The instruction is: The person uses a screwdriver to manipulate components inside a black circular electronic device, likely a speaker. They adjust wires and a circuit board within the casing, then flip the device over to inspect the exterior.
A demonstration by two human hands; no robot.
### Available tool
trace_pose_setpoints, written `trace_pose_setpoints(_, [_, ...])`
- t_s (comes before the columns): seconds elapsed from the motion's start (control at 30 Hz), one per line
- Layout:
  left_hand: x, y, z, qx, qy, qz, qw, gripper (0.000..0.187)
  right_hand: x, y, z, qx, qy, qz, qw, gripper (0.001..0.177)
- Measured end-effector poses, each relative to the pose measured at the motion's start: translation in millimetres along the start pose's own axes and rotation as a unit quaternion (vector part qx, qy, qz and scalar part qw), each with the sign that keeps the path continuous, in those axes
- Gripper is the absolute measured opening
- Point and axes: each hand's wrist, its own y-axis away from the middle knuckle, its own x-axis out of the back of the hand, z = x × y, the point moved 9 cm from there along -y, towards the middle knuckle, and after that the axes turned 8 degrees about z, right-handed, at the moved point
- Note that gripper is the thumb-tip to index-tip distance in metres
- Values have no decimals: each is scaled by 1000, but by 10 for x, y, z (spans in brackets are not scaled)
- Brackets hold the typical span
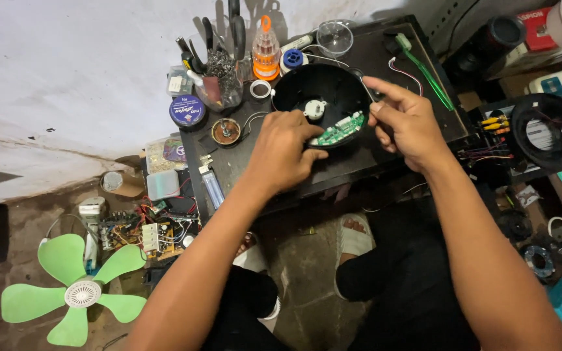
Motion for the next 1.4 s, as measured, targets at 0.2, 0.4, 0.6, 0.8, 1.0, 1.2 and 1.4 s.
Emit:
trace_pose_setpoints(0.2, [158, -61, -198, 24, 47, 8, 999, 34, 27, -20, -87, 13, -44, 5, 999, 45])
trace_pose_setpoints(0.4, [217, -68, -353, 49, 62, 6, 997, 29, 107, -18, -88, 14, -67, 17, 998, 46])
trace_pose_setpoints(0.6, [213, -158, -254, 69, 59, -52, 995, 25, 56, 89, -264, -44, 30, 14, 998, 52])
trace_pose_setpoints(0.8, [177, -171, -278, 72, 58, -53, 994, 27, 80, 111, -300, -40, 35, 14, 998, 50])
trace_pose_setpoints(1.0, [170, -159, -306, 53, 41, -52, 996, 27, 106, 85, -272, -37, 27, 5, 999, 50])
trace_pose_setpoints(1.2, [203, -142, -272, 38, 46, -61, 996, 26, 120, 92, -283, -49, 30, 8, 998, 50])
trace_pose_setpoints(1.4, [369, -147, -103, 5, 126, -58, 990, 29, 103, 94, -281, -24, 9, -1, 1000, 50])
